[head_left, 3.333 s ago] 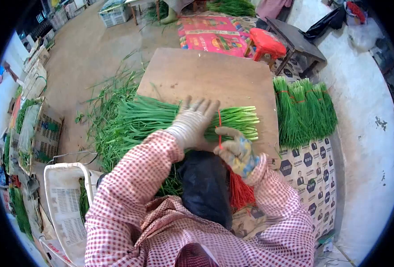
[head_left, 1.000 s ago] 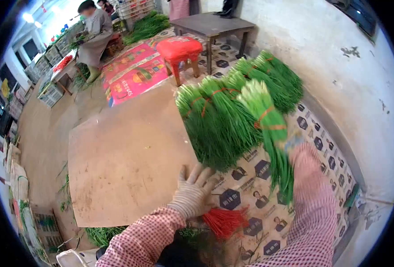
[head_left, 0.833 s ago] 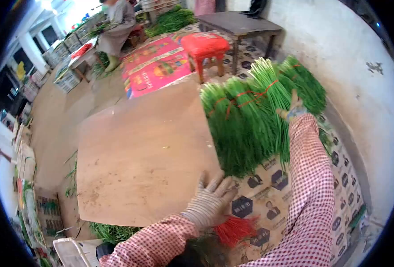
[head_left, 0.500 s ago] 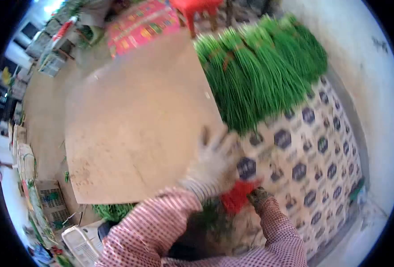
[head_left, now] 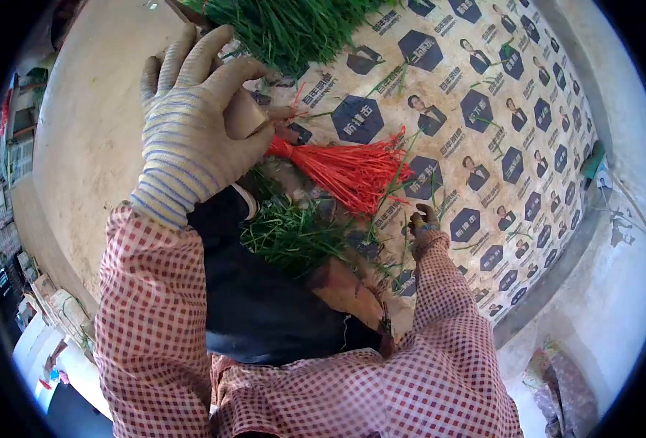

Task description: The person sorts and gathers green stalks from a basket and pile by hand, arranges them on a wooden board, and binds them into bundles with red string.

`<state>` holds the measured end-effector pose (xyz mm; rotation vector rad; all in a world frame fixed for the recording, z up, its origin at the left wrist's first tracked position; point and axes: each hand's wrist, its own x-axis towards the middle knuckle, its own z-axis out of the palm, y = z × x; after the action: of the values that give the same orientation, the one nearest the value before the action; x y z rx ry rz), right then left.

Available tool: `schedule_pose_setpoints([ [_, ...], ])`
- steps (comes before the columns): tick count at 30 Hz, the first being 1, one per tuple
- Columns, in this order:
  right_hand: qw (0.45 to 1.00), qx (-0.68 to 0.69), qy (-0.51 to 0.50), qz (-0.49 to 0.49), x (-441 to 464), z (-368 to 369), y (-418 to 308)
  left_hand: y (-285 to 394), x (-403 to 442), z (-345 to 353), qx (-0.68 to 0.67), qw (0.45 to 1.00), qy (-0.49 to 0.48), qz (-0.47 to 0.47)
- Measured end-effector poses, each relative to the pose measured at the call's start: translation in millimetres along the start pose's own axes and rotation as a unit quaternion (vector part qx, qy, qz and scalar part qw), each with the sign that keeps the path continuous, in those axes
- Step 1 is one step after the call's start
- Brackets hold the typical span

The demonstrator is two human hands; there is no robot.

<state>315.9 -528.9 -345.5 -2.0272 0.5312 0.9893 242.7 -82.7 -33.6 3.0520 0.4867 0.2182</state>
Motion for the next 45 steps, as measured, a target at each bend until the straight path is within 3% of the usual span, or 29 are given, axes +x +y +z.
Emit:
schedule_pose_setpoints([
  [2, 0.993, -0.109, -0.036, 0.002, 5.0, 15.6, -4.8, 0.4, -0.1, -1.1, 0.007, 1.000, -0.012, -0.004],
  [3, 0.988, -0.125, -0.087, -0.009, 5.6, 24.8, -7.0, 0.0, 0.7, -1.7, 0.004, 1.000, -0.011, 0.000],
  [11, 0.951, -0.253, -0.166, -0.071, 6.7, 83.1, -45.5, 2.3, 1.7, -5.9, -0.041, 0.999, 0.010, -0.028],
  [15, 0.917, -0.342, -0.161, -0.129, -33.9, 33.2, -59.8, 3.3, -0.3, -3.9, -0.091, 0.994, -0.009, -0.053],
  [20, 0.869, -0.474, -0.092, -0.109, -138.5, -78.3, -108.7, 1.9, -3.9, -2.6, -0.099, 0.994, -0.011, -0.045],
  [23, 0.827, -0.537, -0.051, -0.157, -198.1, -108.9, -148.9, 0.1, -2.9, -7.2, -0.088, 0.991, -0.090, -0.050],
  [24, 0.812, -0.550, -0.047, -0.190, -213.6, -106.4, -161.4, -6.2, -6.9, -10.0, -0.080, 0.993, -0.068, -0.049],
  [26, 0.774, -0.542, -0.086, -0.316, -234.4, -74.9, -196.2, -19.0, -25.3, -13.8, -0.263, 0.964, -0.021, -0.022],
  [27, 0.750, -0.520, -0.129, -0.388, -241.8, -48.0, -216.1, -22.5, -45.1, -24.1, -0.311, 0.947, 0.043, -0.069],
  [28, 0.734, -0.437, -0.229, -0.467, -240.7, -14.0, -235.2, -32.7, -66.0, -36.8, -0.302, 0.949, 0.055, -0.077],
  [30, 0.626, -0.431, -0.268, -0.592, -273.4, 53.1, -287.3, -54.6, -125.5, -66.9, -0.407, 0.891, 0.176, -0.097],
  [32, 0.556, -0.316, -0.361, -0.679, -249.7, 128.9, -318.3, -65.3, -195.1, -100.1, -0.372, 0.878, 0.244, -0.175],
  [34, 0.499, -0.289, -0.365, -0.731, -268.4, 200.5, -368.7, -74.5, -276.9, -122.2, -0.287, 0.874, 0.278, -0.275],
  [35, 0.478, -0.331, -0.317, -0.749, -299.8, 231.4, -398.1, -76.8, -321.1, -125.4, -0.261, 0.856, 0.291, -0.338],
  [37, 0.441, -0.407, -0.231, -0.766, -328.2, 301.0, -442.6, -70.3, -413.0, -122.1, -0.238, 0.783, 0.317, -0.478],
  [38, 0.459, -0.373, -0.290, -0.753, -313.6, 341.6, -456.8, -64.2, -466.5, -111.1, -0.265, 0.717, 0.353, -0.540],
  [40, 0.465, -0.338, -0.358, -0.736, -292.2, 422.2, -479.8, -40.3, -552.0, -101.6, -0.248, 0.641, 0.394, -0.610],
  [41, 0.639, -0.360, -0.393, -0.555, -294.3, 454.2, -487.3, -22.4, -577.9, -108.7, -0.251, 0.611, 0.383, -0.645],
  [42, 0.795, -0.325, -0.365, -0.359, -297.1, 485.8, -494.7, -4.2, -599.0, -115.2, -0.254, 0.580, 0.373, -0.678],
  [43, 0.821, -0.334, -0.328, -0.328, -299.0, 493.0, -496.8, 13.5, -621.4, -115.3, -0.224, 0.555, 0.373, -0.709],
  [45, 0.696, -0.466, -0.252, -0.484, -298.8, 479.9, -485.1, 49.8, -673.9, -100.6, -0.191, 0.525, 0.370, -0.742],
])
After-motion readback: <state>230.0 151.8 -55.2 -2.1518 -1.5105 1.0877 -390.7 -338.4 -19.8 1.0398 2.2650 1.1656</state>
